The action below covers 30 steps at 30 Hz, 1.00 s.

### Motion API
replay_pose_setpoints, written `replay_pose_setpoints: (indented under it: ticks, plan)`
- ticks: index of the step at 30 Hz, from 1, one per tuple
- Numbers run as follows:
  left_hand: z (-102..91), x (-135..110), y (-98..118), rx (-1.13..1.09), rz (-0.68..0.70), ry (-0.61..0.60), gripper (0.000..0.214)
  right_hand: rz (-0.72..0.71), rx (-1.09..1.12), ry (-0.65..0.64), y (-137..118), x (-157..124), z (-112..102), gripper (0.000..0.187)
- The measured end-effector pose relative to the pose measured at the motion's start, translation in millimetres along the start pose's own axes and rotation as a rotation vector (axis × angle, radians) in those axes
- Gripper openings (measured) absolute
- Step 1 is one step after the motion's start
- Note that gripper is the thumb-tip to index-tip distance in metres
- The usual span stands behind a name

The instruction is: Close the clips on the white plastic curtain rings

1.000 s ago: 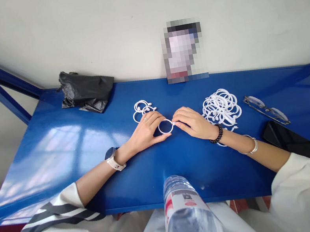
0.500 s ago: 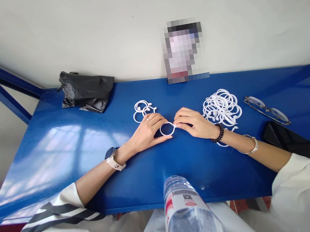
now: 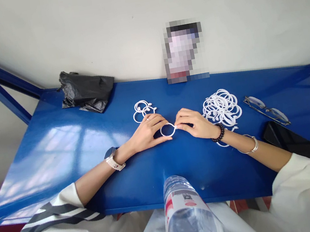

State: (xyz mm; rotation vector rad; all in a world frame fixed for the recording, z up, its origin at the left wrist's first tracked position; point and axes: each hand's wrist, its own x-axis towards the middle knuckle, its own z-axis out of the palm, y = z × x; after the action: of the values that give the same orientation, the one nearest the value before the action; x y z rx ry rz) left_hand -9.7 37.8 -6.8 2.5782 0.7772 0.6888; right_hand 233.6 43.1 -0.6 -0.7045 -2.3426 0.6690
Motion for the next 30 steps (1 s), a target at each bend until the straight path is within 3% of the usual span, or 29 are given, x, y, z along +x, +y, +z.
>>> replay_pose_setpoints:
  ticks: [12,16,21,25,30]
  plan:
    - [1.8,-0.4,-0.6,0.005,-0.082,0.012,0.041,0.047,-0.051,-0.040,-4.5,0.7,1.6,0.028]
    - [2.2,0.7,1.4,0.055,-0.082,0.069,0.038,0.096,-0.240,0.004,-9.8,0.6,2.9,0.028]
    - [2.7,0.8,2.4,0.098,-0.181,0.173,0.038,0.290,-0.647,0.091,-11.8,-1.5,5.9,0.032]
    - [2.7,0.4,2.7,0.188,-0.291,0.279,0.038,0.374,-0.889,0.022,-12.4,-3.8,8.6,0.040]
    - [1.2,1.4,3.7,0.299,-0.450,0.366,0.039,0.388,-0.966,-0.047,-18.3,-3.7,8.0,0.044]
